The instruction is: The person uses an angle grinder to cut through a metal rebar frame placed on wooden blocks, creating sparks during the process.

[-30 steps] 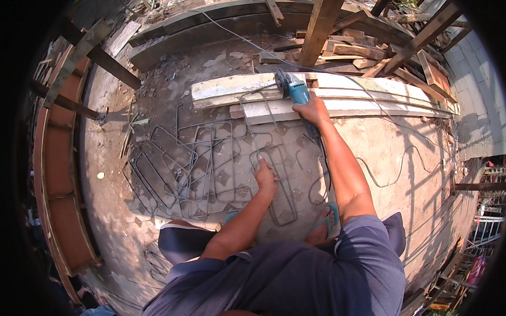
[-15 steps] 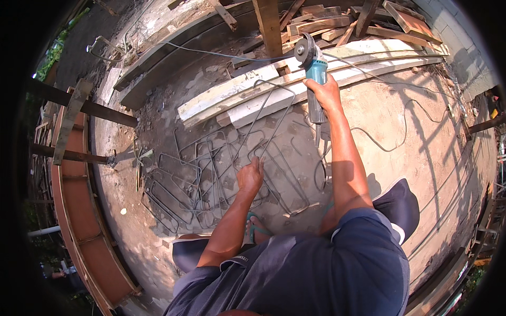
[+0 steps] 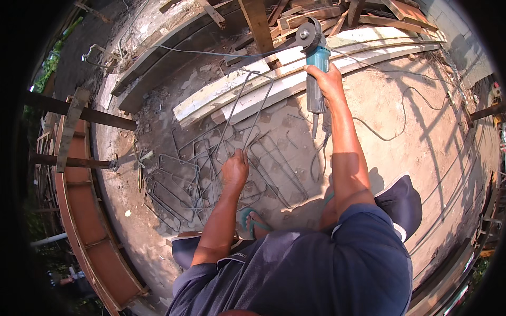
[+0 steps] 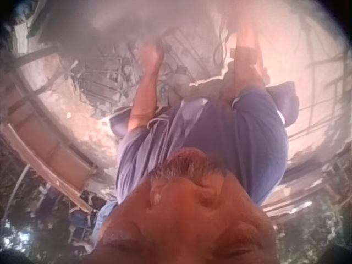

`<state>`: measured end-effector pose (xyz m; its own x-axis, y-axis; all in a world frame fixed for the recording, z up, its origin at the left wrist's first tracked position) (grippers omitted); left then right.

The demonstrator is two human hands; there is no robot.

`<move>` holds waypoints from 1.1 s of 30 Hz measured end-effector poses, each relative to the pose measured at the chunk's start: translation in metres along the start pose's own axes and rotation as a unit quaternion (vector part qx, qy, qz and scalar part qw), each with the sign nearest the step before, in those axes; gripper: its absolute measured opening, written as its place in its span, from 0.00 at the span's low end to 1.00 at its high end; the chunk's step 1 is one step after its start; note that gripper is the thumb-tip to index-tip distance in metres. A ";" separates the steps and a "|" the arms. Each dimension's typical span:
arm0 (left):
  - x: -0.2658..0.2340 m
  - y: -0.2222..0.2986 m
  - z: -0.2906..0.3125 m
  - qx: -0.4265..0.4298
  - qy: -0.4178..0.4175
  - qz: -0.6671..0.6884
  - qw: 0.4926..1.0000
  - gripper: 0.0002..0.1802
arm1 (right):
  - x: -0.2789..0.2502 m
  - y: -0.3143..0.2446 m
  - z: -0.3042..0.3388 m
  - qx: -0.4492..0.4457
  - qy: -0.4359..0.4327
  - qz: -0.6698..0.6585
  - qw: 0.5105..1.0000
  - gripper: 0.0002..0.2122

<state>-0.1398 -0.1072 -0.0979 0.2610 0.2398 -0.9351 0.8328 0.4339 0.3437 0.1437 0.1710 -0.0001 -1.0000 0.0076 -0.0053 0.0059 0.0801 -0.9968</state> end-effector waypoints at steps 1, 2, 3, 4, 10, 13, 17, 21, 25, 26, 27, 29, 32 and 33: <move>0.016 -0.023 0.006 0.001 -0.024 -0.012 1.000 0.21 | 0.011 -0.005 0.000 -0.005 -0.008 -0.009 1.000 0.20; 0.028 -0.035 0.006 0.004 -0.051 -0.021 0.998 0.21 | 0.020 -0.008 0.001 -0.010 -0.014 -0.013 1.000 0.20; 0.027 -0.032 0.001 -0.002 -0.049 0.021 0.999 0.20 | 0.020 -0.006 0.003 -0.010 -0.015 -0.009 1.000 0.20; 0.024 -0.021 -0.005 -0.008 -0.053 0.065 0.996 0.20 | 0.014 -0.008 0.006 -0.018 -0.017 0.002 1.000 0.19; -0.043 0.001 -0.028 -0.029 0.046 0.029 0.998 0.20 | -0.001 -0.013 0.005 -0.017 -0.005 -0.026 1.000 0.19; -0.074 0.007 -0.023 -0.032 0.106 0.025 0.994 0.20 | -0.001 -0.021 0.011 -0.021 0.003 -0.020 1.000 0.19; -0.018 -0.014 -0.006 -0.054 -0.021 -0.017 0.998 0.20 | -0.005 -0.017 0.010 -0.001 0.009 -0.041 0.999 0.19; 0.023 -0.035 0.012 -0.035 -0.084 -0.013 0.996 0.20 | -0.001 -0.018 -0.004 -0.009 0.004 -0.070 0.998 0.20; -0.041 0.002 -0.028 -0.020 0.026 0.060 0.998 0.18 | -0.010 -0.011 0.006 0.002 0.007 -0.070 0.998 0.21; -0.059 0.009 -0.032 -0.015 0.045 0.043 0.998 0.17 | -0.011 -0.010 0.008 0.005 0.012 -0.068 0.998 0.20; -0.075 0.014 -0.035 -0.011 0.067 0.028 0.997 0.17 | -0.012 -0.010 0.008 0.007 0.015 -0.066 0.998 0.20; -0.096 0.016 -0.038 -0.021 0.122 0.046 0.991 0.17 | -0.018 -0.009 0.004 -0.004 0.021 -0.053 0.998 0.20; -0.065 -0.009 -0.027 -0.057 0.076 0.005 0.995 0.19 | -0.008 -0.014 0.008 0.026 0.014 -0.072 0.997 0.19; -0.038 -0.024 -0.021 -0.069 0.039 -0.018 0.997 0.20 | -0.007 -0.011 0.011 0.027 0.012 -0.073 0.997 0.19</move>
Point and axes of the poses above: each hand's wrist, its own z-axis away from the middle knuckle, its own x-axis out of the palm, y = z × x, the point moved 8 cm from there along -z, towards the middle knuckle, and after that the axes turned 11 degrees about -x, right-handed, at the moved point
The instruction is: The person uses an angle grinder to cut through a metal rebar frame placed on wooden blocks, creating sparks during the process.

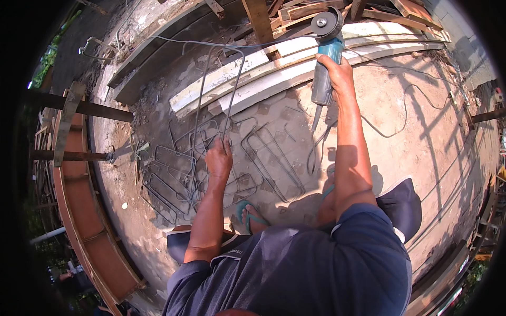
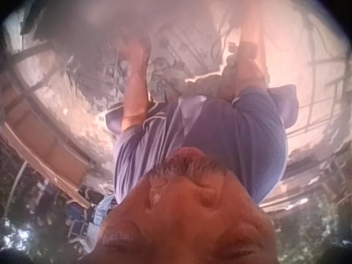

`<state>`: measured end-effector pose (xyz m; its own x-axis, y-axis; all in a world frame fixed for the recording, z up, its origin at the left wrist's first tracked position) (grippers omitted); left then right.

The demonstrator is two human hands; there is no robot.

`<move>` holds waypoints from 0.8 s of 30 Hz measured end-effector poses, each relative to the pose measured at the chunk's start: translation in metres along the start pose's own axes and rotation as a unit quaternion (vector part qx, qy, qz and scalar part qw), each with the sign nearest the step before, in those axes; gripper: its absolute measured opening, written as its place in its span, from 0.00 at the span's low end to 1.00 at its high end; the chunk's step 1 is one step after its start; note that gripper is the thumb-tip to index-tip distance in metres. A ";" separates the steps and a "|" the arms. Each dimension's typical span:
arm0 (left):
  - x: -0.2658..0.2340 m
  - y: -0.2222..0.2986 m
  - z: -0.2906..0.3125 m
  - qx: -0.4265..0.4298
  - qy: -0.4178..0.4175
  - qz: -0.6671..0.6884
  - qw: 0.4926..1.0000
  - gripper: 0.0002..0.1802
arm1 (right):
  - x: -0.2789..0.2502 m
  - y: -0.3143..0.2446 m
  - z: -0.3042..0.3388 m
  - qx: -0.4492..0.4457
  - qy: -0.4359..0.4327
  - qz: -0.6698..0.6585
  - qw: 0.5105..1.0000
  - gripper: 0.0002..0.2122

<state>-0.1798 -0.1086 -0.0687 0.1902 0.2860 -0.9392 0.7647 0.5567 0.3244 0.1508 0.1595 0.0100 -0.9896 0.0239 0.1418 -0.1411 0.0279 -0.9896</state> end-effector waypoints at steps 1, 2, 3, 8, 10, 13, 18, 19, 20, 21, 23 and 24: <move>0.030 -0.020 0.012 -0.006 -0.070 -0.030 0.997 0.24 | 0.004 -0.001 -0.003 -0.007 -0.003 -0.007 1.000 0.19; 0.040 -0.027 0.013 0.000 -0.088 -0.032 0.996 0.24 | 0.007 -0.003 -0.010 -0.018 -0.005 -0.011 1.000 0.19; 0.045 -0.026 0.024 0.002 -0.119 -0.033 0.992 0.25 | 0.005 -0.001 -0.008 -0.018 -0.004 -0.007 1.000 0.18; 0.027 -0.003 0.004 -0.016 -0.146 0.197 0.969 0.22 | 0.006 0.008 -0.005 -0.002 -0.029 0.011 1.000 0.19; 0.018 -0.010 -0.005 -0.037 -0.091 0.310 0.946 0.23 | 0.015 0.017 -0.006 -0.012 -0.045 0.026 0.999 0.19; 0.029 0.003 0.007 -0.216 -0.232 0.571 0.757 0.21 | 0.023 0.019 -0.001 -0.050 -0.064 0.097 0.992 0.20; 0.091 -0.001 0.035 -0.360 -0.259 0.758 0.478 0.21 | 0.055 0.026 0.019 0.011 -0.126 0.125 0.984 0.20; 0.105 -0.011 0.039 -0.391 -0.241 0.765 0.451 0.21 | 0.061 0.035 0.014 -0.018 -0.135 0.157 0.978 0.21; 0.119 -0.019 0.042 -0.421 -0.223 0.771 0.423 0.21 | 0.063 0.047 0.014 -0.019 -0.142 0.178 0.974 0.22; 0.127 -0.018 0.044 -0.425 -0.226 0.766 0.425 0.22 | 0.064 0.054 0.015 -0.033 -0.149 0.204 0.967 0.23; 0.139 -0.018 0.047 -0.435 -0.229 0.757 0.431 0.22 | 0.068 0.068 0.013 -0.047 -0.167 0.256 0.951 0.26; 0.142 -0.020 0.050 -0.436 -0.227 0.757 0.430 0.22 | 0.076 0.072 0.017 -0.045 -0.181 0.274 0.943 0.26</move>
Point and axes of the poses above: each hand's wrist, its own z-axis away from the middle knuckle, its own x-axis out of the palm, y = z × x, the point moved 8 cm from there along -z, towards the middle knuckle, and after that the axes turned 11 degrees about -x, right-handed, at the moved point
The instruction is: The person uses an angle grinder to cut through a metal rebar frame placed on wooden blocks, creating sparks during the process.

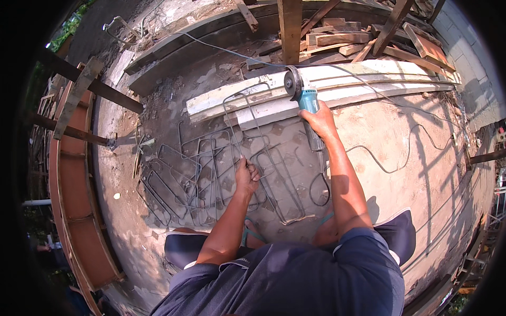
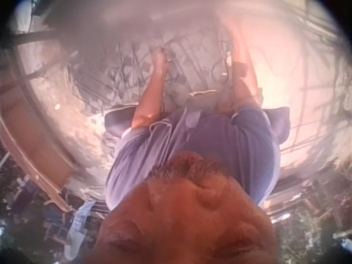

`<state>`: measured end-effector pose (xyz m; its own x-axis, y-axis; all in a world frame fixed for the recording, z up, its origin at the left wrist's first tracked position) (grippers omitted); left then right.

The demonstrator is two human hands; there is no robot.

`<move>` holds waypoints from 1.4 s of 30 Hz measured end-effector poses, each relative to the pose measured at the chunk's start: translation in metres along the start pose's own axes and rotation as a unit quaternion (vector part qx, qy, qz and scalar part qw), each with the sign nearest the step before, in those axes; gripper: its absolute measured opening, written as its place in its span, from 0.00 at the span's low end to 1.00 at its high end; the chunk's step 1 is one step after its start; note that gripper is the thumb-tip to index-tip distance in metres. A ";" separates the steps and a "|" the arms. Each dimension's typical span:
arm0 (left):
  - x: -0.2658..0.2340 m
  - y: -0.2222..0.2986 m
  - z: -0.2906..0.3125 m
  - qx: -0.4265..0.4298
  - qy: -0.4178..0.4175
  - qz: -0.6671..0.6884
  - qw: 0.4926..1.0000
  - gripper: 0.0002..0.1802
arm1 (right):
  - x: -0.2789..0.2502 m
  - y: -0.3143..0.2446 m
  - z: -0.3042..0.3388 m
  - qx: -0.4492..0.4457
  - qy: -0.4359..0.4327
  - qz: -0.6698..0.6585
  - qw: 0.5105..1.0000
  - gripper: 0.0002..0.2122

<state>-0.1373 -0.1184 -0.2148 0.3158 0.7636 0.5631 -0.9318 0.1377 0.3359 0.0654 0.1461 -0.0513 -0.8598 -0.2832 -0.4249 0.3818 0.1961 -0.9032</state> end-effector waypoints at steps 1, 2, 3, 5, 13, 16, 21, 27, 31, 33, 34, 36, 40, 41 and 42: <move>-0.001 -0.003 0.000 0.000 -0.001 0.002 1.000 0.23 | 0.008 -0.008 0.003 0.000 -0.014 0.020 1.000 0.27; -0.002 -0.005 0.001 0.000 -0.002 0.005 1.000 0.23 | 0.017 -0.016 0.003 0.000 -0.029 0.040 0.999 0.27; -0.001 -0.006 0.000 0.002 0.004 -0.003 1.000 0.23 | 0.022 -0.023 0.000 0.002 -0.052 0.045 0.998 0.29; -0.001 -0.006 -0.002 0.005 0.016 -0.016 1.000 0.24 | 0.034 -0.013 -0.015 -0.024 -0.058 0.127 0.990 0.29; 0.000 -0.013 -0.002 0.002 0.048 -0.020 0.999 0.25 | 0.100 -0.010 -0.065 -0.024 -0.123 0.176 0.976 0.34; 0.007 -0.019 -0.003 0.005 0.045 -0.013 0.999 0.25 | 0.113 -0.008 -0.076 -0.036 -0.124 0.167 0.978 0.34; 0.010 -0.020 0.001 0.010 0.060 -0.008 0.998 0.25 | 0.122 -0.006 -0.080 -0.031 -0.128 0.206 0.970 0.34; 0.012 -0.022 0.001 0.010 0.062 -0.004 0.998 0.25 | 0.122 -0.002 -0.081 -0.031 -0.144 0.217 0.965 0.34; 0.013 -0.025 0.000 -0.003 0.077 -0.001 0.997 0.25 | 0.123 0.006 -0.082 -0.028 -0.138 0.225 0.964 0.34; 0.013 -0.026 -0.001 -0.005 0.078 0.000 0.997 0.25 | 0.123 0.007 -0.083 -0.032 -0.131 0.228 0.964 0.34; 0.012 -0.025 -0.001 -0.001 0.074 0.000 0.997 0.25 | 0.125 0.005 -0.082 -0.036 -0.129 0.227 0.965 0.34; 0.011 -0.025 -0.002 0.005 0.069 0.000 0.998 0.25 | 0.127 0.001 -0.080 -0.037 -0.129 0.227 0.965 0.34; 0.013 -0.024 0.000 0.007 0.075 -0.002 0.997 0.25 | 0.128 0.001 -0.078 -0.027 -0.129 0.228 0.965 0.34; 0.014 -0.024 0.000 0.006 0.078 -0.002 0.997 0.25 | 0.127 0.003 -0.078 -0.023 -0.126 0.228 0.965 0.34; 0.014 -0.024 0.001 0.007 0.075 -0.001 0.997 0.25 | 0.127 0.001 -0.078 -0.022 -0.128 0.231 0.964 0.34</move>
Point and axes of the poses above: each hand's wrist, its own z-axis away from the middle knuckle, its own x-axis out of the palm, y = z × x, the point moved 8 cm from there along -z, towards the middle knuckle, and after that the axes turned 11 degrees about -x, right-handed, at the moved point
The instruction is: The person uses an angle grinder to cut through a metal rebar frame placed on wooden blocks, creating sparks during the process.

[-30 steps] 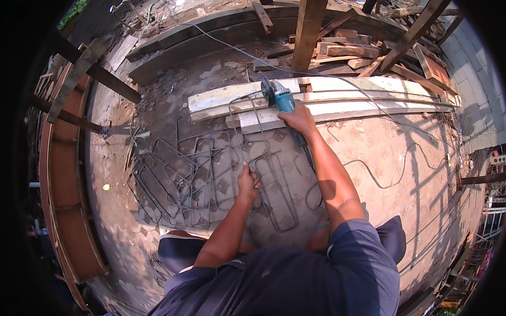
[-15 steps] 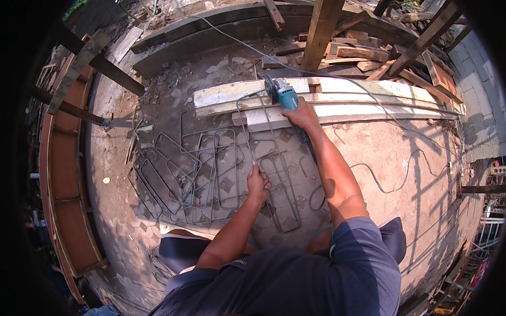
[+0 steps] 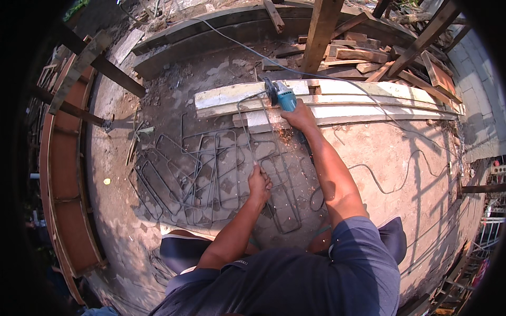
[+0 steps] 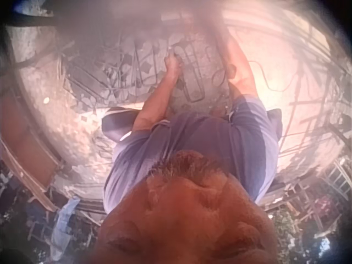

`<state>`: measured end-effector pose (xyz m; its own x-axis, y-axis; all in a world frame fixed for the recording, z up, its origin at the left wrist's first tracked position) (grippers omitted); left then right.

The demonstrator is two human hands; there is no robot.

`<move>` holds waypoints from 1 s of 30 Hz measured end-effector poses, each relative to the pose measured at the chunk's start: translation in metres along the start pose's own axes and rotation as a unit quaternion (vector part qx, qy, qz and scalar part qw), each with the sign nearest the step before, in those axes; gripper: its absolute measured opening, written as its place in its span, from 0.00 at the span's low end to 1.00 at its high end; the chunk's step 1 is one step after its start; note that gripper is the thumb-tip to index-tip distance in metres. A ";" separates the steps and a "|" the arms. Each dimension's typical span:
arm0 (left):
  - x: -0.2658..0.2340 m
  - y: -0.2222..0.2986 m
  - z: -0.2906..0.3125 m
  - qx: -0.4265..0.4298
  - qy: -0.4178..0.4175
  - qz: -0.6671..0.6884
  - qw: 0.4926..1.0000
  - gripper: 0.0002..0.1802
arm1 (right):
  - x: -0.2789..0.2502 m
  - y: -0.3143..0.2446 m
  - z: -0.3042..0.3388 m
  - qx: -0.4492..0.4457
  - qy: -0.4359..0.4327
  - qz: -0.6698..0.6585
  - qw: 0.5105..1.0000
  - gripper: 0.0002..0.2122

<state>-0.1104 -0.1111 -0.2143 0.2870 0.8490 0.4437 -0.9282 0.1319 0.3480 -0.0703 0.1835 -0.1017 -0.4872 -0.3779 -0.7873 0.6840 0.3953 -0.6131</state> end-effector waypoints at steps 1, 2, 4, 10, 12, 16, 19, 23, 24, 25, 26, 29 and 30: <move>0.000 0.000 0.000 0.001 -0.003 0.001 1.000 0.25 | 0.000 -0.002 0.000 0.001 -0.003 0.003 1.000 0.34; 0.000 0.001 0.000 0.001 -0.006 0.002 1.000 0.25 | -0.001 -0.004 0.000 0.002 -0.005 0.005 1.000 0.34; 0.001 0.001 0.001 0.004 -0.005 0.004 1.000 0.25 | -0.005 -0.001 0.000 0.003 0.000 0.011 1.000 0.34; -0.016 0.057 0.005 0.202 0.028 -0.178 0.963 0.26 | -0.043 -0.005 0.036 -0.001 0.054 -0.101 0.993 0.35; -0.009 0.093 0.027 0.364 0.071 -0.328 0.869 0.27 | -0.069 -0.001 0.051 -0.002 0.076 -0.090 0.993 0.33; 0.036 0.137 0.115 0.544 0.135 -0.520 0.645 0.26 | -0.126 0.034 0.089 0.021 0.215 -0.141 0.966 0.30; 0.019 0.112 0.095 0.494 0.143 -0.632 0.580 0.25 | -0.150 0.063 0.101 0.035 0.279 -0.189 0.941 0.28; -0.014 0.045 0.072 0.399 0.092 -0.741 0.532 0.23 | -0.167 0.061 0.120 0.078 0.274 -0.315 0.905 0.22; -0.002 0.044 0.073 0.407 0.074 -0.715 0.563 0.23 | -0.176 0.070 0.126 0.071 0.291 -0.295 0.907 0.22; 0.015 0.049 0.077 0.413 0.060 -0.689 0.593 0.23 | -0.181 0.082 0.128 0.064 0.304 -0.278 0.909 0.22; 0.028 0.053 0.084 0.417 0.047 -0.661 0.622 0.23 | -0.185 0.092 0.131 0.057 0.316 -0.260 0.911 0.22; 0.058 0.054 0.117 0.462 0.066 -0.718 0.516 0.23 | -0.186 0.091 0.139 0.040 0.323 -0.257 0.910 0.22; 0.061 0.056 0.124 0.490 0.065 -0.711 0.501 0.23 | -0.182 0.089 0.142 0.040 0.321 -0.255 0.911 0.23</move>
<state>-0.1156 -0.1153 -0.0657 0.4153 0.2882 -0.8628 0.7719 0.3902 0.5019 0.1563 0.1684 -0.0032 -0.9526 0.0826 -0.2928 0.3041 0.2328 -0.9238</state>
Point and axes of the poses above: each hand's wrist, its own z-axis away from the middle knuckle, its own x-axis out of the palm, y = z × x, the point moved 8 cm from there along -z, towards the middle knuckle, and after that the axes turned 11 degrees about -x, right-handed, at the moved point
